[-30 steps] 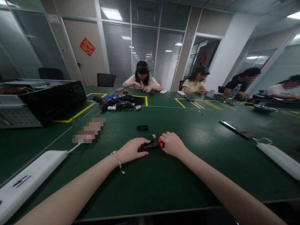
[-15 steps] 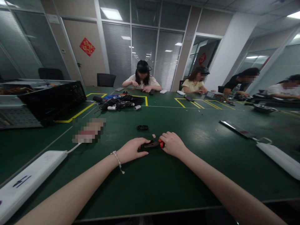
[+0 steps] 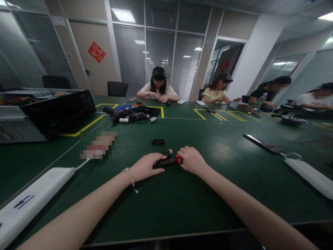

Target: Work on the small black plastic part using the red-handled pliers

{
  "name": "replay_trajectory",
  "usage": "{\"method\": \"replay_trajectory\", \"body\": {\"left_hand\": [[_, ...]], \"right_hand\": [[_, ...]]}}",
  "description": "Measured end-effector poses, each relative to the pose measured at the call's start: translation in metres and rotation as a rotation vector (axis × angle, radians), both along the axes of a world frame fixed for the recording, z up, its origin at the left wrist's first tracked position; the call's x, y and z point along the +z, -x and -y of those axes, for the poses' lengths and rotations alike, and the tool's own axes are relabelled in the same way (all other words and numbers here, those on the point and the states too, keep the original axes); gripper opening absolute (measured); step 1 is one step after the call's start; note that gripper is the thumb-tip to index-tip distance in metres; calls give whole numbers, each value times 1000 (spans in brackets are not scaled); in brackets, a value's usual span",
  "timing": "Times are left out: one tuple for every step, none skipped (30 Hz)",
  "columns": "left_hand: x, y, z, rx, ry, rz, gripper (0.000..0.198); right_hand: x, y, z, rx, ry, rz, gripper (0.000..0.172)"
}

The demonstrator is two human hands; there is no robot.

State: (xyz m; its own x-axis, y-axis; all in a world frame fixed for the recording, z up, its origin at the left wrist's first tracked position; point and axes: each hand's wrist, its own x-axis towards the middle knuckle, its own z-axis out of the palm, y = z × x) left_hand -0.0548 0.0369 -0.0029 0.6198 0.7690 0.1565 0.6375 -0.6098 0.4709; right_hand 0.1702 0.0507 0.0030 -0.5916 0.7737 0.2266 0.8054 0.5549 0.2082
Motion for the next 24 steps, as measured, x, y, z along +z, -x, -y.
{"method": "replay_trajectory", "body": {"left_hand": [[0, 0, 0, 0, -3, 1, 46], [0, 0, 0, -2, -1, 1, 46], [0, 0, 0, -3, 1, 0, 46], [0, 1, 0, -2, 4, 0, 46], [0, 1, 0, -3, 7, 0, 46], [-1, 1, 0, -3, 10, 0, 46], [-1, 1, 0, -2, 10, 2, 46], [-1, 1, 0, 0, 9, 2, 46], [-1, 1, 0, 2, 9, 1, 46], [-1, 1, 0, 4, 9, -1, 46], [-1, 1, 0, 6, 10, -4, 46], [0, 1, 0, 8, 11, -7, 46], [0, 1, 1, 12, 9, -7, 46], [0, 0, 1, 12, 12, -10, 46], [1, 0, 1, 9, 16, -12, 46], [1, 0, 1, 7, 14, -11, 46], [1, 0, 1, 3, 6, -6, 46], [1, 0, 1, 0, -1, -3, 45], [1, 0, 0, -2, -6, 0, 46], [1, -1, 0, -4, -9, 2, 46], [0, -1, 0, -4, -8, 2, 46], [0, -1, 0, -3, -5, 0, 46], [0, -1, 0, -1, -2, -1, 46], [0, -1, 0, 0, 0, -1, 46]], "right_hand": [[0, 0, 0, 0, -1, 0, 19], [0, 0, 0, 1, -2, -1, 19], [0, 0, 0, 2, -3, -1, 19], [0, 0, 0, 2, -1, 1, 19], [0, 0, 0, 2, 1, 2, 19], [0, 0, 0, 2, 4, 3, 19], [0, 1, 0, 2, 5, 4, 19], [0, 1, 0, 2, 6, 3, 19], [0, 1, 0, 1, 6, 1, 19], [0, 1, 0, 2, 7, -1, 19], [0, 1, 0, 2, 7, -3, 19], [0, 1, 0, 3, 7, -5, 19], [0, 1, 0, 4, 5, -7, 19], [0, 0, 0, 4, 4, -8, 19], [0, 0, 0, 4, 2, -7, 19], [0, 0, 0, 3, 1, -5, 19], [0, 0, 0, 3, 0, -2, 19], [0, 0, 0, 4, 0, 2, 19], [0, 0, 0, 4, 0, 6, 19], [0, 0, 0, 4, -1, 9, 19], [0, 0, 0, 3, -2, 12, 19], [0, 0, 0, 2, -2, 14, 19], [1, 1, 0, -1, -2, 17, 19], [1, 1, 0, -4, 0, 19, 19]]}}
